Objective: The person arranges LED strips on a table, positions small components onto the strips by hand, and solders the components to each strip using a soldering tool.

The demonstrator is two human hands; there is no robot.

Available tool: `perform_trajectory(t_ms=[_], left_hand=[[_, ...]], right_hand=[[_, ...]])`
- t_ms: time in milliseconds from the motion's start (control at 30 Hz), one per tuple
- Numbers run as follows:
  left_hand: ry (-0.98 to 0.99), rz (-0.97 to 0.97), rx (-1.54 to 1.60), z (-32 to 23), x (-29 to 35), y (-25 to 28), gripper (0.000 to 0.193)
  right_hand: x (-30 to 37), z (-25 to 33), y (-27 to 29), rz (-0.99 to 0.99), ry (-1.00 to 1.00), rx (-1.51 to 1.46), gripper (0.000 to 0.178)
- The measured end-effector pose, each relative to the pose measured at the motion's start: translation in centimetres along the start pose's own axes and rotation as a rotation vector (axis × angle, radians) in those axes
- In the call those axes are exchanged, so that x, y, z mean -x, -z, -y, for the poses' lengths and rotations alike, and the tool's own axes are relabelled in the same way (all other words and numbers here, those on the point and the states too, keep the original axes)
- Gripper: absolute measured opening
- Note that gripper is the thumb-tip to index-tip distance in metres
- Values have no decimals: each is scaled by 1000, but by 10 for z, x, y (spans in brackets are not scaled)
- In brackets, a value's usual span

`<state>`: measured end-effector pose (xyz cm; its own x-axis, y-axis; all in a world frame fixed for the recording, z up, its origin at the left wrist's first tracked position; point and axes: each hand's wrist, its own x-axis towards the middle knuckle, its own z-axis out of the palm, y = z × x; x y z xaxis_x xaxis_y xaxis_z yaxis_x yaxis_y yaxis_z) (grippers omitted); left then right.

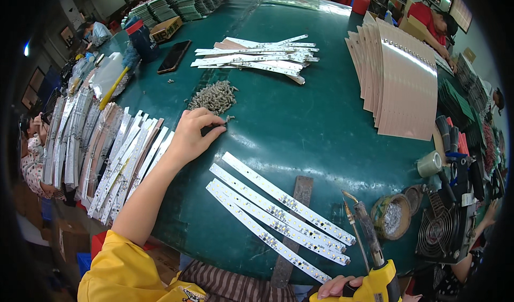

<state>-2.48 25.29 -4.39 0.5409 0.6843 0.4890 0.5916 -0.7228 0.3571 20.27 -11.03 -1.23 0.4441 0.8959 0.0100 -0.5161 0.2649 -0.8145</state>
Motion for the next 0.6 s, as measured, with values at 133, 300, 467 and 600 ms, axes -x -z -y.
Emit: perform_trajectory(t_ms=[133,300,467,600], left_hand=[[-52,-19,-8,-2,-5,0,12],[-67,13,24,-1,3,3,8],[30,18,94,-11,3,5,10],[182,46,176,-13,0,4,13]], right_hand=[[1,1,0,2,4,9,53],[3,1,-2,-24,2,9,53],[4,1,0,-12,-4,8,53],[5,0,0,-6,1,3,53]])
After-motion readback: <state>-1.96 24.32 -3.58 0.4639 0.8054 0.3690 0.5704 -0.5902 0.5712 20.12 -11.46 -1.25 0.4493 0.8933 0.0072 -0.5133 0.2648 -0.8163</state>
